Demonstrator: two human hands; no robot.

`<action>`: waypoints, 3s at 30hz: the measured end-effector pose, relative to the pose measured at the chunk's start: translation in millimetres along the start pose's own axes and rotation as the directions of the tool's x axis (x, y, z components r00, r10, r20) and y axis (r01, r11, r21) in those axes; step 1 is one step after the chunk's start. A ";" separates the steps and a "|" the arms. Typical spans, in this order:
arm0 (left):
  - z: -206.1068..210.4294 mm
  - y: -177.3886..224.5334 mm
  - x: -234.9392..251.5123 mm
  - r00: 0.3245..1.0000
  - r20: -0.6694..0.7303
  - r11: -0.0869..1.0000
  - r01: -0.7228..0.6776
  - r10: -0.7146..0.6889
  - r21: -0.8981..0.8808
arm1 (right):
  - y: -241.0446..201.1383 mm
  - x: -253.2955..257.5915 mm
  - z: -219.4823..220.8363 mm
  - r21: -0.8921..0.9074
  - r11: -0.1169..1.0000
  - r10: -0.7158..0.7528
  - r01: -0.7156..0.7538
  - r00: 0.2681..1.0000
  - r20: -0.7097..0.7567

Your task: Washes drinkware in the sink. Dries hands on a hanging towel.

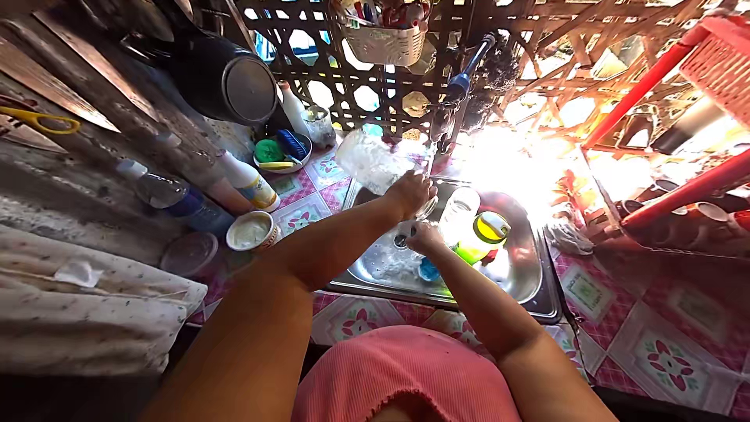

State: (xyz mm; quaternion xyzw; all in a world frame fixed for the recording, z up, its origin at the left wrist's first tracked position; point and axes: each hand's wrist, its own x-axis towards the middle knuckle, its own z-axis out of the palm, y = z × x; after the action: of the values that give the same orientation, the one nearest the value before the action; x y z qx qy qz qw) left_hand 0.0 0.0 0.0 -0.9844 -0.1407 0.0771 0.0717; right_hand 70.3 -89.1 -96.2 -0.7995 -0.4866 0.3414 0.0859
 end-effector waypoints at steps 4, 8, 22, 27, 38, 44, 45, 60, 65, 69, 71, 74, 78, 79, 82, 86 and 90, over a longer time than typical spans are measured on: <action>19.5 -27.9 -13.6 0.946 -0.192 0.827 0.118 -0.262 -0.550 | -2.7 -40.3 -33.3 -0.041 0.997 -0.078 0.071 0.968 -0.238; 55.5 -44.5 -41.7 0.792 -0.185 0.444 0.119 -0.581 -0.888 | 1.3 -59.6 -43.1 0.016 0.991 -0.104 0.134 0.834 -0.541; 111.6 -20.0 -133.8 0.796 -0.083 0.433 0.237 -0.600 -0.870 | -12.0 3.9 -70.4 0.021 0.991 -0.117 0.129 0.948 -0.295; 82.1 -16.5 -150.0 0.891 0.061 0.556 0.333 -0.450 -0.761 | -23.4 35.8 -102.1 -0.019 0.974 -0.224 0.224 0.955 -0.193; 15.4 -41.0 -48.2 0.884 0.036 0.299 0.196 -0.466 -0.934 | -28.0 15.1 -162.4 -0.075 0.963 -0.260 0.260 0.965 0.012; 27.5 40.8 37.4 0.743 0.194 -0.081 0.186 -0.641 -0.979 | -7.5 7.5 -189.1 -0.052 0.954 -0.296 0.295 0.955 -0.015; 41.7 45.6 49.4 0.689 0.197 -0.075 0.203 -0.698 -0.976 | -3.8 10.9 -185.4 -0.041 0.948 -0.316 0.315 0.948 -0.021; 56.5 39.8 51.1 0.539 0.166 0.229 0.589 -0.826 -0.775 | -58.5 28.0 -95.6 -0.267 0.962 -0.098 -0.061 0.835 -0.542; 62.5 28.3 45.5 0.597 0.043 0.188 0.320 -0.801 -0.929 | -44.9 19.3 -113.0 -0.376 0.911 -0.342 0.168 0.817 -0.464; 81.8 33.6 45.2 0.727 0.020 -0.305 -0.263 -0.686 -0.916 | -18.7 21.4 -132.6 -0.230 0.842 -0.530 0.489 0.668 -0.522; 79.7 38.1 43.8 0.764 0.027 -0.363 -0.275 -0.644 -0.890 | -15.9 19.4 -134.1 -0.210 0.835 -0.526 0.508 0.626 -0.576; 69.1 39.6 48.4 0.696 -0.020 -0.025 -0.055 -0.718 -0.998 | -30.4 18.0 -125.9 -0.265 0.925 -0.377 0.272 0.738 -0.559; 54.5 29.2 50.5 0.633 0.028 0.026 0.076 -0.773 -0.997 | -42.6 13.2 -126.1 -0.324 0.903 -0.421 0.284 0.738 -0.528; 59.6 25.0 49.7 0.653 0.004 -0.054 -0.057 -0.758 -0.997 | -37.9 14.1 -131.1 -0.258 0.885 -0.465 0.386 0.725 -0.508; 70.9 25.2 42.1 0.769 -0.012 -0.386 -0.334 -0.640 -0.860 | -14.1 25.7 -139.6 0.169 0.754 -0.469 0.635 0.700 -0.539; 65.9 38.6 33.9 0.810 0.090 -0.459 -0.234 -0.580 -0.857 | -11.9 22.8 -133.6 0.389 0.756 -0.261 0.527 0.787 -0.560; 47.6 32.9 40.6 0.730 0.105 -0.046 0.100 -0.676 -0.994 | -19.7 18.5 -124.6 0.315 0.879 -0.136 0.357 0.822 -0.553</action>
State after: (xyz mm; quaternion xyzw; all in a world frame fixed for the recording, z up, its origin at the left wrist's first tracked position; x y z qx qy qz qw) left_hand 39.1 -13.9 -57.3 -0.6676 -0.4188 -0.2782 -0.5490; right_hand 140.1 -39.3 -1.8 -0.7541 -0.4656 0.1938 0.4207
